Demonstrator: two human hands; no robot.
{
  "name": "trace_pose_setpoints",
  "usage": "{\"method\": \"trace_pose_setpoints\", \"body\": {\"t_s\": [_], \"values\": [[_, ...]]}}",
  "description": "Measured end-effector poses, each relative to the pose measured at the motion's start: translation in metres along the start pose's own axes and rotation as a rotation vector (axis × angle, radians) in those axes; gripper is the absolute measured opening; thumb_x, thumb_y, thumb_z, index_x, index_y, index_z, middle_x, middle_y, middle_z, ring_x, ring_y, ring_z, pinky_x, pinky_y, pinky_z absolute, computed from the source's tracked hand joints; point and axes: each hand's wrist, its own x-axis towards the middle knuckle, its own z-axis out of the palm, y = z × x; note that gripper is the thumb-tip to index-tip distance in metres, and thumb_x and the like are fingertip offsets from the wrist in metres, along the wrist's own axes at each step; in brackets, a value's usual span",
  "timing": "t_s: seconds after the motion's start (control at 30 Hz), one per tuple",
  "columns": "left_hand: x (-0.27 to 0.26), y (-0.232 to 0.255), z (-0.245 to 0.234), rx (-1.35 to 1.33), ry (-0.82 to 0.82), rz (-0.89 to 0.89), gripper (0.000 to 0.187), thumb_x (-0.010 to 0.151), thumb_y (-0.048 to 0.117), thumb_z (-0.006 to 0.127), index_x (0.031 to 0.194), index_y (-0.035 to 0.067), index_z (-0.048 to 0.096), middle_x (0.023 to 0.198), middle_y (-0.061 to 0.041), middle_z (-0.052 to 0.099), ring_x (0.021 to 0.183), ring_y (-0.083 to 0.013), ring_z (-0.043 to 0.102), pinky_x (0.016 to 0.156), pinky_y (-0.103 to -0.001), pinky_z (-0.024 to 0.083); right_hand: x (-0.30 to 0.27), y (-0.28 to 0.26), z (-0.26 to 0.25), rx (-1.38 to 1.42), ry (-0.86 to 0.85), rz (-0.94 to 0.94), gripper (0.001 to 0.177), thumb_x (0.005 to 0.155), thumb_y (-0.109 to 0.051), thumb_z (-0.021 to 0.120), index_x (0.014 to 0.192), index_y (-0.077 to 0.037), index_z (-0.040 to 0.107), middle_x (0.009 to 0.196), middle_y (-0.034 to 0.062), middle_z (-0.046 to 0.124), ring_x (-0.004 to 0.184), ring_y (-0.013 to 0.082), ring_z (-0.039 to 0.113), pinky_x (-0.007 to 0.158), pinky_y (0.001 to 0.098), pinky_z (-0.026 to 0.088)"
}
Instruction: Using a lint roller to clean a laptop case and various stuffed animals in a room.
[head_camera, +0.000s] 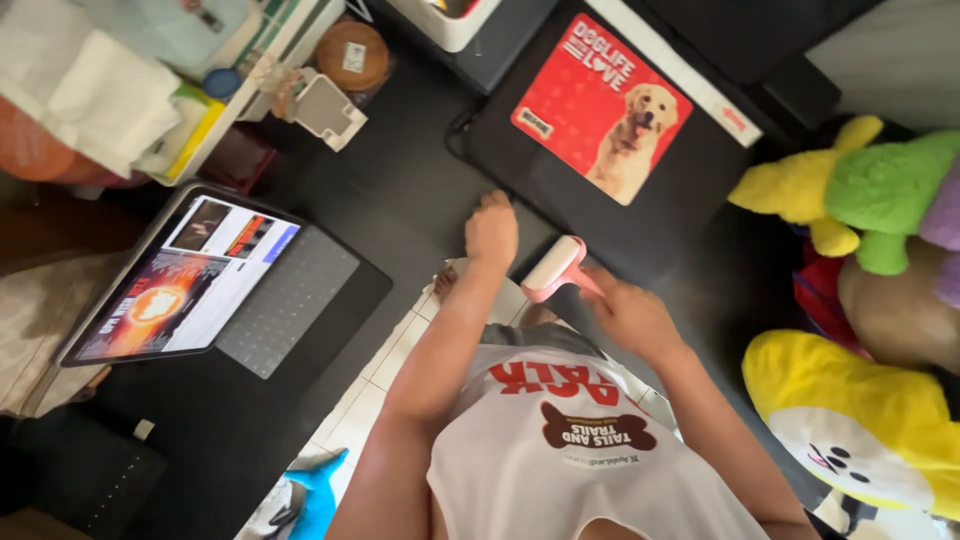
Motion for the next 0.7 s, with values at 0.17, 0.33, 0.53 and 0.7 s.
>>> {"method": "trace_pose_setpoints", "body": {"t_s": [0.17,0.33,0.53,0.7], "values": [[0.013,0.004,-0.021,-0.039,-0.040,-0.004,0.019,0.092,0.025,0.061,0.099,0.008,0.057,0.090,-0.013,0.069,0.072,-0.0294,0.076,0.059,-0.038,0.061,0.009,-0.024,0.019,-0.015,0.015,0.016,0.043,0.097,-0.036,0.057,0.135,-0.017,0.055,0.095,0.0219,0.073,0.089,0.0437,0.069,0.078,0.0551,0.053],[0.019,0.006,0.005,0.110,0.011,-0.029,0.007,0.101,0.014,0.057,0.094,0.011,0.056,0.087,-0.009,0.067,0.071,-0.0253,0.075,0.056,-0.035,0.061,0.013,-0.041,0.020,-0.090,0.004,0.057,0.044,0.097,-0.037,0.057,0.136,-0.017,0.054,0.089,0.0218,0.073,0.086,0.0430,0.070,0.078,0.0553,0.053],[0.029,-0.009,-0.001,0.205,0.214,0.090,0.008,0.091,0.015,0.060,0.091,0.016,0.053,0.085,-0.005,0.061,0.071,-0.0189,0.069,0.049,-0.031,0.057,0.016,-0.032,0.029,-0.095,0.063,0.020,0.045,0.097,-0.036,0.057,0.137,-0.016,0.053,0.088,0.0225,0.073,0.083,0.0441,0.070,0.076,0.0556,0.053],[0.030,-0.011,0.006,0.201,0.078,0.015,0.003,0.097,0.017,0.058,0.095,0.016,0.055,0.088,-0.004,0.062,0.070,-0.0189,0.068,0.050,-0.032,0.058,0.020,-0.040,0.034,-0.052,0.127,0.040,0.041,0.099,-0.036,0.057,0.136,-0.020,0.055,0.089,0.0217,0.073,0.084,0.0456,0.069,0.076,0.0572,0.052]]}}
